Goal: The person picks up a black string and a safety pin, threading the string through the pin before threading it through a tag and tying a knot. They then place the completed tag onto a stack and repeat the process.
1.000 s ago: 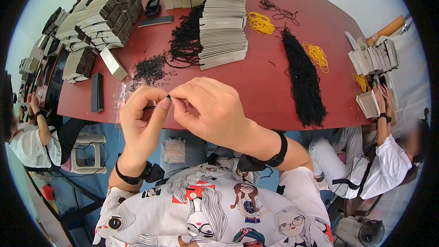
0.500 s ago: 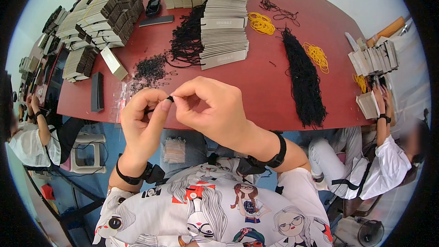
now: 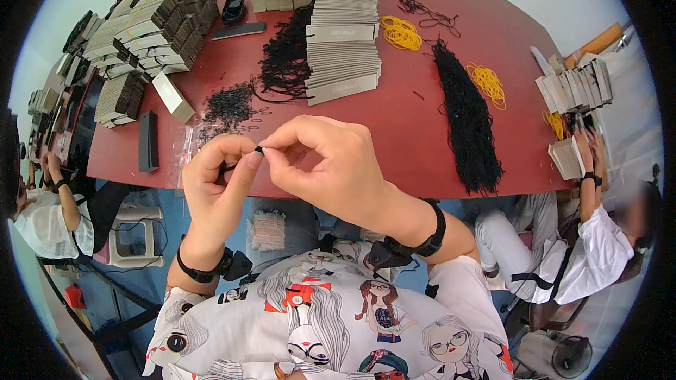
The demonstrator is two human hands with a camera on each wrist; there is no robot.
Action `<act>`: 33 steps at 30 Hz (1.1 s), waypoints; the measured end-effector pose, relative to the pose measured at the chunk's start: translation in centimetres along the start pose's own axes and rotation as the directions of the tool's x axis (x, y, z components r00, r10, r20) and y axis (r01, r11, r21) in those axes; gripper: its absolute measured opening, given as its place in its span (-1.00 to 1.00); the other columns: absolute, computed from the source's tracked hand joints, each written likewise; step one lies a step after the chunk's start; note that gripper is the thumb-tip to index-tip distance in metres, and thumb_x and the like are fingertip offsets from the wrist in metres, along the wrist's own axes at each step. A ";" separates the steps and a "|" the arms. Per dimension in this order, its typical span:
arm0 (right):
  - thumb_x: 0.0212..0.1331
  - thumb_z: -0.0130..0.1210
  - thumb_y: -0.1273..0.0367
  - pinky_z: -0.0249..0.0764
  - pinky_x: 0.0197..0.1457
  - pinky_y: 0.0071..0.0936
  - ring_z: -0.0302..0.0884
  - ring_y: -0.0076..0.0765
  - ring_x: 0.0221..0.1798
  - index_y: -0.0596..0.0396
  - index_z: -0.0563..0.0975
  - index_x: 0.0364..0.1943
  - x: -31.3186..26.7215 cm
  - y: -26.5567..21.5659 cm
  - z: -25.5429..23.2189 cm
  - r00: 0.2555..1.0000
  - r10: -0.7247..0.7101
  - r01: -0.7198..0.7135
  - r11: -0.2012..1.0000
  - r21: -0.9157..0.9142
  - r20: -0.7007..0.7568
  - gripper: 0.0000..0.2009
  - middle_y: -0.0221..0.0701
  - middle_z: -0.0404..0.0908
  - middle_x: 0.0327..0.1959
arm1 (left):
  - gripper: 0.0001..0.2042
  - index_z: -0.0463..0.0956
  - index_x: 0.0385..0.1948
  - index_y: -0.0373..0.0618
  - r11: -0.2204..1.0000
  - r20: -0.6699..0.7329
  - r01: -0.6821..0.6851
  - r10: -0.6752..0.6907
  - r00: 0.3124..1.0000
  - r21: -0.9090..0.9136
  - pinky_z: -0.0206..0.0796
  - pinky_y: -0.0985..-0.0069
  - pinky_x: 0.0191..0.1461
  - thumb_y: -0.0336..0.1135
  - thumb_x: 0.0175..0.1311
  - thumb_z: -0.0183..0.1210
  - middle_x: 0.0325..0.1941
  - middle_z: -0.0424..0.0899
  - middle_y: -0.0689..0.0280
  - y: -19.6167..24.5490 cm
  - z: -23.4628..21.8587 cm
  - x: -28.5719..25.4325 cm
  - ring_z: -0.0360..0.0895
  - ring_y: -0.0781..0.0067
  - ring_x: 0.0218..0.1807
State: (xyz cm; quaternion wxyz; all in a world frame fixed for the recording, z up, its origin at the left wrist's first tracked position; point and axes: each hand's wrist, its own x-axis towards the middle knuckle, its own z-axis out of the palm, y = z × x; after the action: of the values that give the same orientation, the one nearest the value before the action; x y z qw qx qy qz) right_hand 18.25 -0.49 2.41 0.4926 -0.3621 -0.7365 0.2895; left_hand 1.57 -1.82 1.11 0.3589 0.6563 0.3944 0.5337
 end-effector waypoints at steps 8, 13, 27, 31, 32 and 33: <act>-0.01 0.16 0.52 0.42 -0.41 -0.74 0.48 -0.74 -0.46 0.23 0.54 -0.43 0.0 0.2 -0.1 0.965 0.247 -0.262 0.920 0.290 0.086 -0.93 -0.49 0.58 -0.50 | -0.92 0.51 -0.41 -0.26 0.997 0.015 -0.011 0.010 1.000 0.079 0.18 0.75 -0.47 -0.58 0.05 0.17 -0.50 0.53 0.33 -0.2 -0.5 -0.3 0.39 0.68 -0.53; 0.05 0.13 0.52 0.40 -0.35 -0.76 0.43 -0.77 -0.40 0.25 0.52 -0.41 0.2 0.4 -0.3 0.914 0.342 -0.405 0.778 0.481 0.216 -0.94 -0.54 0.55 -0.48 | -0.90 0.51 -0.43 -0.25 0.987 -0.009 -0.068 0.070 0.998 0.148 0.24 0.70 -0.46 -0.60 0.00 0.18 -0.51 0.55 0.28 0.3 -0.5 -0.2 0.45 0.57 -0.53; 0.12 0.08 0.52 0.49 -0.19 -0.64 0.55 -0.61 -0.29 0.29 0.52 -0.33 0.1 0.1 0.0 0.930 0.299 -0.366 0.760 0.536 0.212 -0.91 -0.40 0.60 -0.38 | -0.83 0.50 -0.39 -0.27 0.903 -0.031 -0.294 0.319 0.947 0.312 0.28 0.63 -0.47 -0.67 -0.05 0.17 -0.50 0.54 0.25 0.1 -0.5 0.3 0.46 0.47 -0.52; 0.11 0.06 0.57 0.54 -0.24 -0.62 0.60 -0.52 -0.32 0.28 0.52 -0.35 -0.1 0.2 0.0 0.963 0.226 -0.262 0.915 0.306 0.150 -0.94 -0.35 0.61 -0.38 | -0.83 0.50 -0.39 -0.26 0.892 -0.048 -0.294 0.329 0.943 0.344 0.26 0.64 -0.49 -0.67 -0.05 0.17 -0.52 0.53 0.25 0.1 -0.4 0.2 0.45 0.47 -0.54; 0.11 0.06 0.56 0.53 -0.24 -0.63 0.60 -0.53 -0.33 0.28 0.52 -0.35 -0.1 0.2 0.0 0.973 0.188 -0.215 0.949 0.231 0.133 -0.94 -0.36 0.61 -0.38 | -0.83 0.50 -0.39 -0.27 0.903 -0.054 -0.276 0.310 0.949 0.330 0.25 0.64 -0.49 -0.66 -0.05 0.17 -0.52 0.53 0.26 0.1 -0.3 0.1 0.44 0.49 -0.55; 0.11 0.06 0.56 0.52 -0.25 -0.64 0.59 -0.54 -0.34 0.27 0.52 -0.35 -0.2 0.2 0.0 0.982 0.148 -0.166 0.974 0.154 0.119 -0.95 -0.37 0.61 -0.37 | -0.84 0.50 -0.39 -0.27 0.913 -0.060 -0.257 0.290 0.955 0.316 0.25 0.64 -0.50 -0.66 -0.05 0.18 -0.52 0.53 0.26 0.1 -0.3 0.1 0.44 0.50 -0.55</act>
State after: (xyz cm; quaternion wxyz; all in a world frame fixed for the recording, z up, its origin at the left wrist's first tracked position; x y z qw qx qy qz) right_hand 18.35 -0.53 2.19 0.4560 -0.3617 -0.7045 0.4061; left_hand 1.28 -1.80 1.33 0.1537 0.7234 0.3945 0.5454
